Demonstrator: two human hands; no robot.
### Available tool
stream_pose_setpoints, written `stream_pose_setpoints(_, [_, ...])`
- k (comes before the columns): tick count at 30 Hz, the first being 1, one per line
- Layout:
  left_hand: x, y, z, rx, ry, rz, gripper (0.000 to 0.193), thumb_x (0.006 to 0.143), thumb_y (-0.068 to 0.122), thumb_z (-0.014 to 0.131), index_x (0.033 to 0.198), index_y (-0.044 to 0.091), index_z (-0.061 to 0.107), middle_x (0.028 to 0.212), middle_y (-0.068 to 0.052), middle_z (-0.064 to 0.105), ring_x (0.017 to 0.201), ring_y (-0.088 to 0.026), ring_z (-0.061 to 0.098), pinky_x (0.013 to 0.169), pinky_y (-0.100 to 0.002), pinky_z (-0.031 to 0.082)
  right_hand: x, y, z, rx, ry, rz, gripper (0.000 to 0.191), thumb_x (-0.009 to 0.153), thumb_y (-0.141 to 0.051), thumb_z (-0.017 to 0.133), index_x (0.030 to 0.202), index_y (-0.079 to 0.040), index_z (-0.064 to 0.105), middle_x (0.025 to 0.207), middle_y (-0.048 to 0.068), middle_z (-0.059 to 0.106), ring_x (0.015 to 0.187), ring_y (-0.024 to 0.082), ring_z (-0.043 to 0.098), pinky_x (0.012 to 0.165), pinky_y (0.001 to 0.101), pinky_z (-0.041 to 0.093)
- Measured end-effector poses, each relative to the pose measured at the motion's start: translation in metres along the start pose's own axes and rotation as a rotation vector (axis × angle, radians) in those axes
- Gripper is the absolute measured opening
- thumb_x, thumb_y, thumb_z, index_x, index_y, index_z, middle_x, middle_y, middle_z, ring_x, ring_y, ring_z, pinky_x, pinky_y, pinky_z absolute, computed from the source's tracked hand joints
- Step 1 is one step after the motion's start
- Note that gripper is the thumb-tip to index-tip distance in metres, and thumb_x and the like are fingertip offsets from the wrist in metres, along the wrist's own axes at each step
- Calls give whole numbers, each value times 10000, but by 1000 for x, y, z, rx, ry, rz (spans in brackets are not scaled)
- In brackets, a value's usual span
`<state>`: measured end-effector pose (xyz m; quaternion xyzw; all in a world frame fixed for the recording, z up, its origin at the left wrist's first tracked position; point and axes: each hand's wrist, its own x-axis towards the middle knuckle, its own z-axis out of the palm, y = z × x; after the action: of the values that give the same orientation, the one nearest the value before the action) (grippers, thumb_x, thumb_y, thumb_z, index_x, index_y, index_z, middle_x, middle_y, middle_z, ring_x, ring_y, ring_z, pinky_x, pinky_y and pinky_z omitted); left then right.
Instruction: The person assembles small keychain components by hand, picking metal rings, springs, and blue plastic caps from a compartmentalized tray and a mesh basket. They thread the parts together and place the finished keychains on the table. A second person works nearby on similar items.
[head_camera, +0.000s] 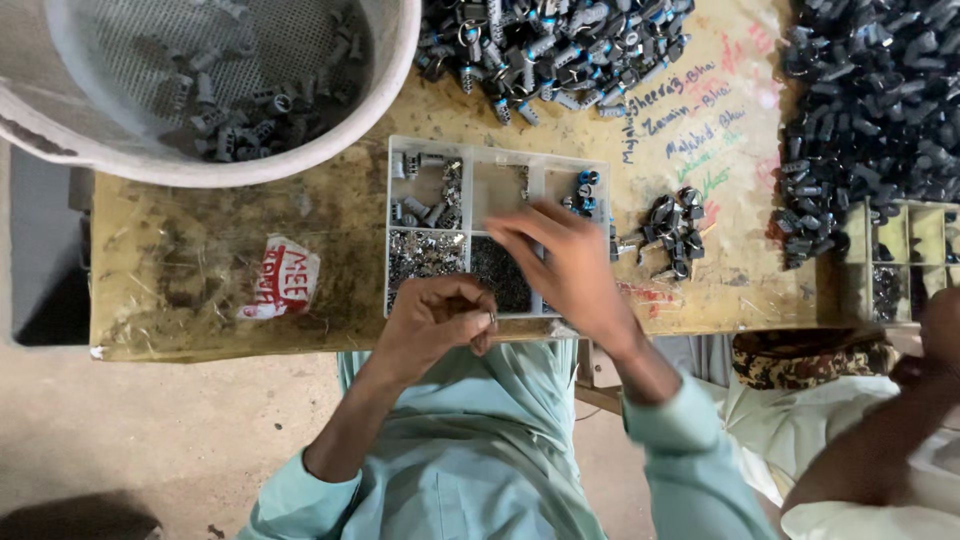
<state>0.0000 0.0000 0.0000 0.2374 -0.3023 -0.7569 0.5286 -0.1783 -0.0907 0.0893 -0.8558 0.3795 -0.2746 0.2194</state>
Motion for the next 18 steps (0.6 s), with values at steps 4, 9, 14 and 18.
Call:
stream_pose_setpoints(4, [-2,-3,-1,170,-10,-5,91,940,21,693,969,-66,688,854,-88,693,747,-132,671,687,-283,575,69,34,49,-516,-77,-387,335,834,-131,709,1162,-170,760,1199,124,639,1071,264,685,918,395,529])
stream_pose_setpoints(9, [-8,9,-5,204,-16,14,62,925,5,680,951,-52,681,875,-87,688,767,-134,677,702,-290,575,98,41,71,-634,-113,-512,248,889,-162,688,1132,-120,716,1186,132,605,1074,273,675,873,386,530])
stream_pose_setpoints(14, [-3,6,-2,149,-39,46,64,932,5,676,970,-48,672,907,-101,696,775,-142,683,712,-301,592,71,45,32,-231,-123,-320,298,996,-163,712,1169,-37,505,1165,162,584,947,342,687,865,420,580])
stream_pose_setpoints(18, [-6,4,2,83,56,80,97,945,23,670,995,-59,672,917,-115,701,783,-151,687,692,-310,600,9,18,-17,78,-179,37,290,1002,-79,686,1212,-48,488,1125,149,606,949,392,707,778,425,561])
